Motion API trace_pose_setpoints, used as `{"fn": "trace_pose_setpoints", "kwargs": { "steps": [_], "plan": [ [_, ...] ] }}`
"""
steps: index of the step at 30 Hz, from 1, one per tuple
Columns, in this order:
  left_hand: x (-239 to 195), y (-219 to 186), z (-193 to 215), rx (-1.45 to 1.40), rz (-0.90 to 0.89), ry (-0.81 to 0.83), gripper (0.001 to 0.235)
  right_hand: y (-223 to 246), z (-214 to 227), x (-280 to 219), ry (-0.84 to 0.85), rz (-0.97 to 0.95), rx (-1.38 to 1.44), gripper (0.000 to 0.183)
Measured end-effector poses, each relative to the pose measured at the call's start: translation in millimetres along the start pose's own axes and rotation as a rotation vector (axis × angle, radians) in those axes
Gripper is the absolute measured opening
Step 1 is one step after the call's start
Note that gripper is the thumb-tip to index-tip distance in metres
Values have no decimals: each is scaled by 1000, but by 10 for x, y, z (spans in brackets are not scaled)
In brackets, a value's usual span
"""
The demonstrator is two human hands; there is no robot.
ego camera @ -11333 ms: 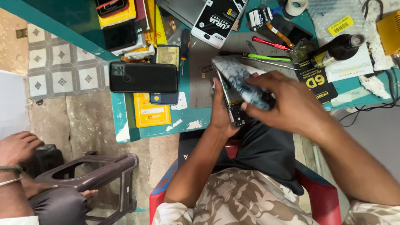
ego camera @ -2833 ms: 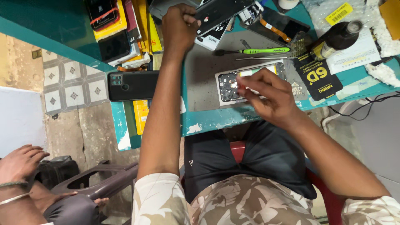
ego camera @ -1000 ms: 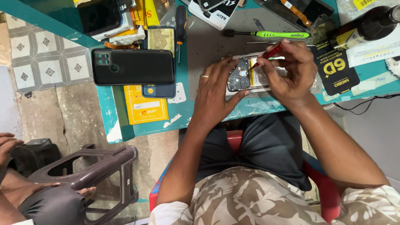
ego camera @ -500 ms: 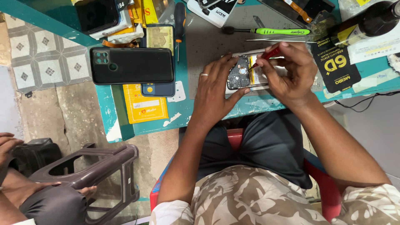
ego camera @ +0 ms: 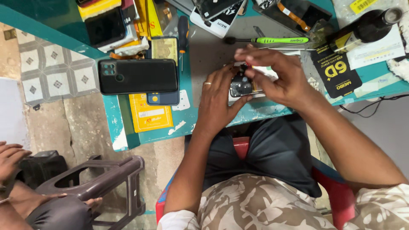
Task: The person applies a screen protector to a smartphone, smoothing it with a card and peeling off the backing. They then place the phone on the table and use a red screwdriver to work on the internal components.
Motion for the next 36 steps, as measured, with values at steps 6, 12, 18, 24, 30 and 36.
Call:
{"fn": "trace_pose_setpoints", "kwargs": {
  "steps": [6, 12, 18, 24, 30, 36],
  "plan": [
    [-69, -163, 55, -16, -181, -97, 39, -20, 21, 8, -73, -261, 160, 24],
    [-56, -354, 6, 197, -295, -18, 22, 11, 30, -13, -94, -71, -40, 32],
    [81, -441, -58, 311, -215, 85, 14, -56, 53, -53, -39, -99, -45, 34],
    [203, -530, -64, 330, -148, 49, 15, -29, 92, -7, -76, -96, -16, 30],
    [81, -595, -129, 464, -235, -9, 20, -86, 78, -45, -54, -150, -31, 32],
    [-24, -608, 257, 320, -229, -65, 22, -97, 96, -81, -91, -109, 62, 35]
  ]
}}
Point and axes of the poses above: each hand's wrist, its own x-axis towards the middle knuckle, its own z-axis out of the back of the hand, y = z × x, the point moved 3 cm from there along x, towards the middle knuckle, and after that the axes turned 8 degrees about -x, right-handed, at the moved point
